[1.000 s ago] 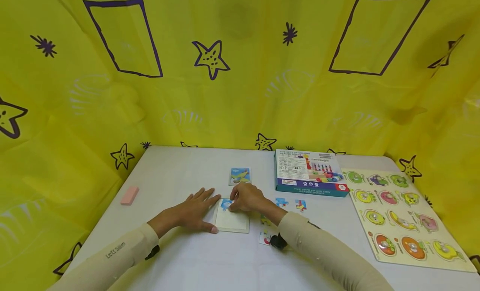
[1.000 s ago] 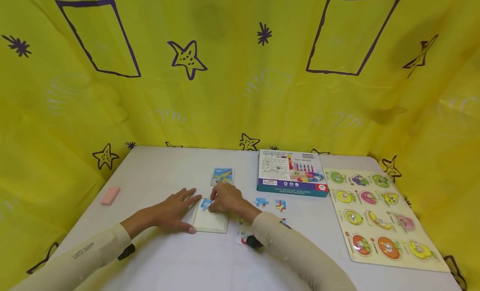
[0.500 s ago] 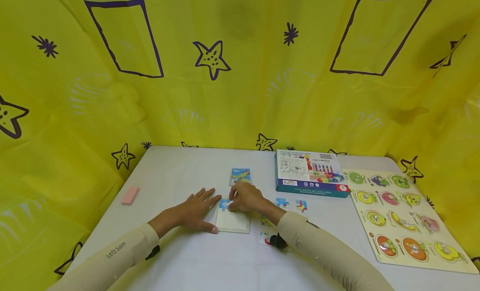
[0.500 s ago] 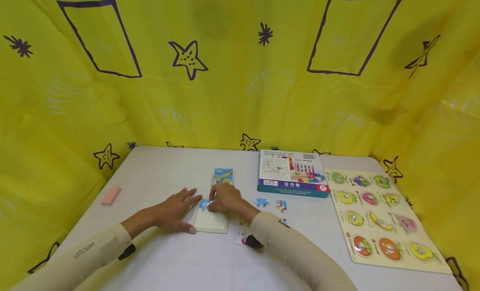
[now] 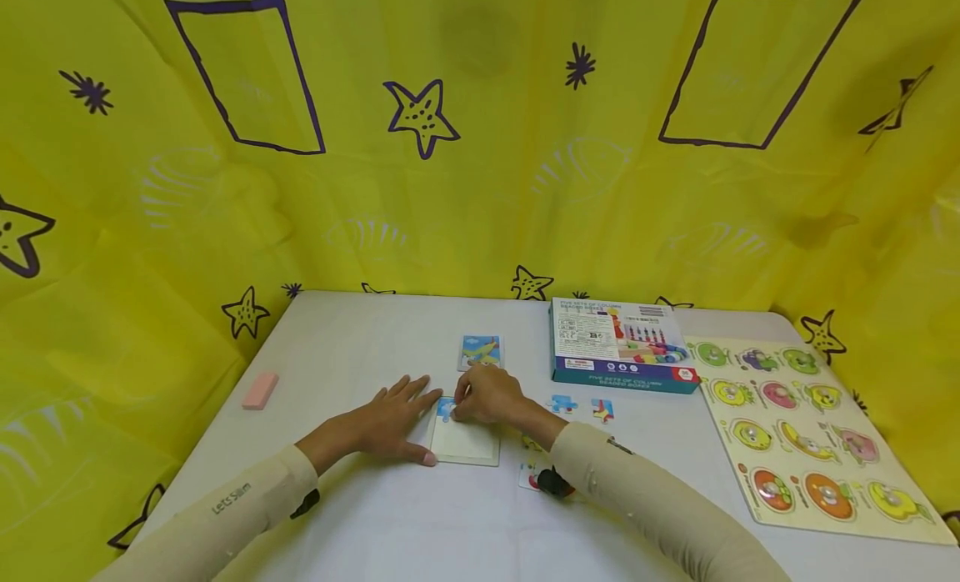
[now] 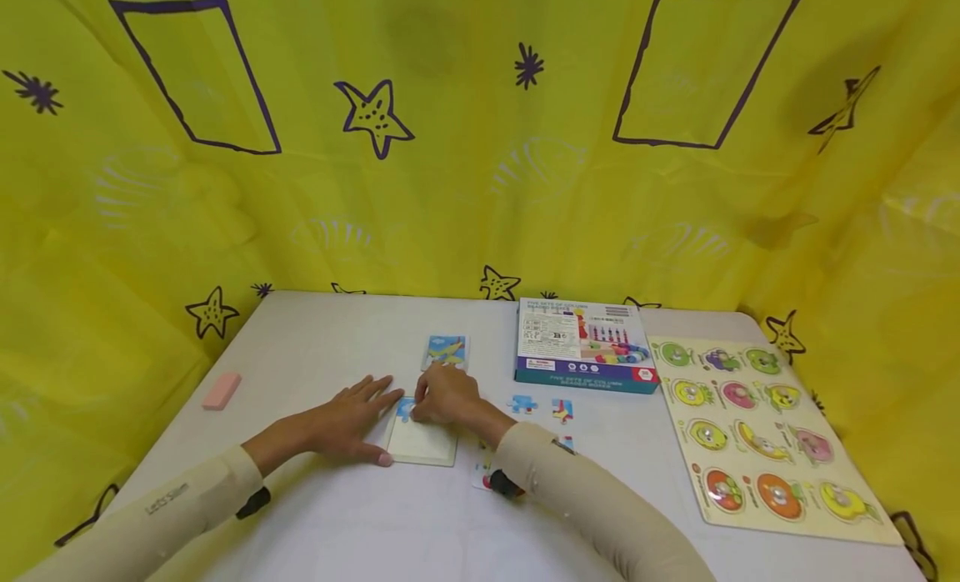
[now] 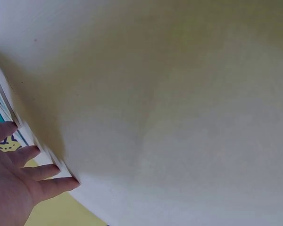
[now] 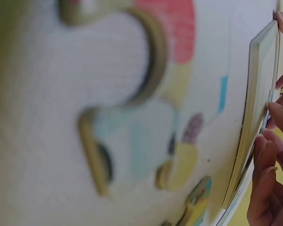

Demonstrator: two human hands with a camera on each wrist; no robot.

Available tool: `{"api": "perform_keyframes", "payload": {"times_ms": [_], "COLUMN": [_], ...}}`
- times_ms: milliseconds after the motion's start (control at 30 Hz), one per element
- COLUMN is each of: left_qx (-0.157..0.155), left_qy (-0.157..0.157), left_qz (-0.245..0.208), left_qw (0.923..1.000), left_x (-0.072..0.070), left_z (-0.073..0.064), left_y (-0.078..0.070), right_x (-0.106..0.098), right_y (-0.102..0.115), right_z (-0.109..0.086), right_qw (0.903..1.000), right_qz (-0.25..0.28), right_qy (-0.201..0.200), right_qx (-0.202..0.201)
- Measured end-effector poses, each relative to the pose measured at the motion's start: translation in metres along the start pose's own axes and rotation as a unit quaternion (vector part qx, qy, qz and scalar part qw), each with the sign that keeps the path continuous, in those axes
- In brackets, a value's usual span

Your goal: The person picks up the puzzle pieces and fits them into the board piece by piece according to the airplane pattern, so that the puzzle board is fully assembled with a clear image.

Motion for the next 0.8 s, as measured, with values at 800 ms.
{"api": "perform_keyframes", "payload": {"times_ms": [800], "left_qx": [0.008], "left_qy": [0.020], "left_qz": [0.030], "left_qw": [0.9993], "left_x": [0.002], "left_z": [-0.002], "left_y": [-0.002], "right_x": [-0.008], "right_y": [-0.014], "right_z": [-0.003], "right_qw": [0.9939], "right_qz": [0.094], "right_qy": [0.057], "right_qx": [-0.017]}}
Point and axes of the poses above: each hand's wrist, its own z-axis towards the middle knuckle, its own x-axis out of the palm, y = z × x, the point moved 1 cm from there along z, towards the middle knuckle, and after that the axes turned 14 degrees about -y, right-handed, at the moved point
